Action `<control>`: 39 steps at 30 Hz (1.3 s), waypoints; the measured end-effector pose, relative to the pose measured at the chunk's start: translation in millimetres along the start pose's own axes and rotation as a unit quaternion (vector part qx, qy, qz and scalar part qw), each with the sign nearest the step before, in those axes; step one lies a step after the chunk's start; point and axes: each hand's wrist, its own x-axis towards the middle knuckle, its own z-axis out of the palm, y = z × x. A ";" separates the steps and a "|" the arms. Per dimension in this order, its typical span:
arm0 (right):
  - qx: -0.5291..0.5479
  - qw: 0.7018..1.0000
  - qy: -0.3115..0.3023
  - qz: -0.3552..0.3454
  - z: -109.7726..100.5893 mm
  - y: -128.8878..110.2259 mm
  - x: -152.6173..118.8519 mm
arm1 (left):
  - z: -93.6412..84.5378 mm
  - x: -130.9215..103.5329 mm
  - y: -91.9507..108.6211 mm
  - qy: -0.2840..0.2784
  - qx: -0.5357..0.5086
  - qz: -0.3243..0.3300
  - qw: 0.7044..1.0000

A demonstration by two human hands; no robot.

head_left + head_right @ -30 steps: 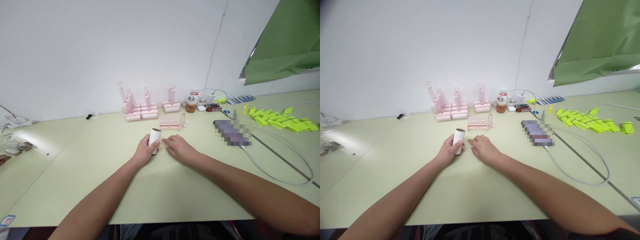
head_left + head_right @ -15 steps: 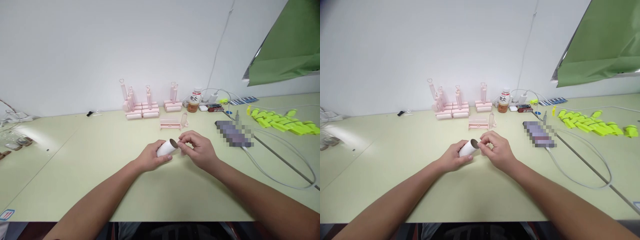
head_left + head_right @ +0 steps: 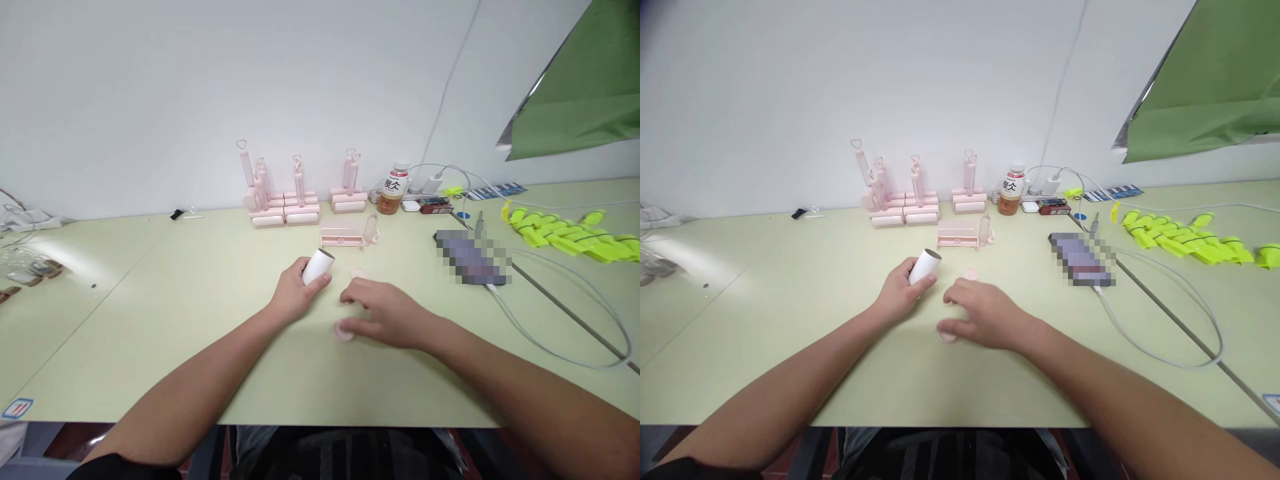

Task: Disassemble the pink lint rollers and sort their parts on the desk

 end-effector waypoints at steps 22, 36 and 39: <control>0.059 0.993 0.097 -0.022 5.0 11.0 3.6 | -2.9 -2.2 4.1 -0.041 0.000 0.040 0.998; -0.069 0.996 -0.030 0.046 28.5 23.0 28.1 | -4.4 3.6 -3.4 -0.010 -0.019 0.018 1.000; -0.066 0.997 0.011 0.030 28.5 19.8 27.8 | -5.9 3.7 -3.5 -0.016 -0.012 0.031 0.999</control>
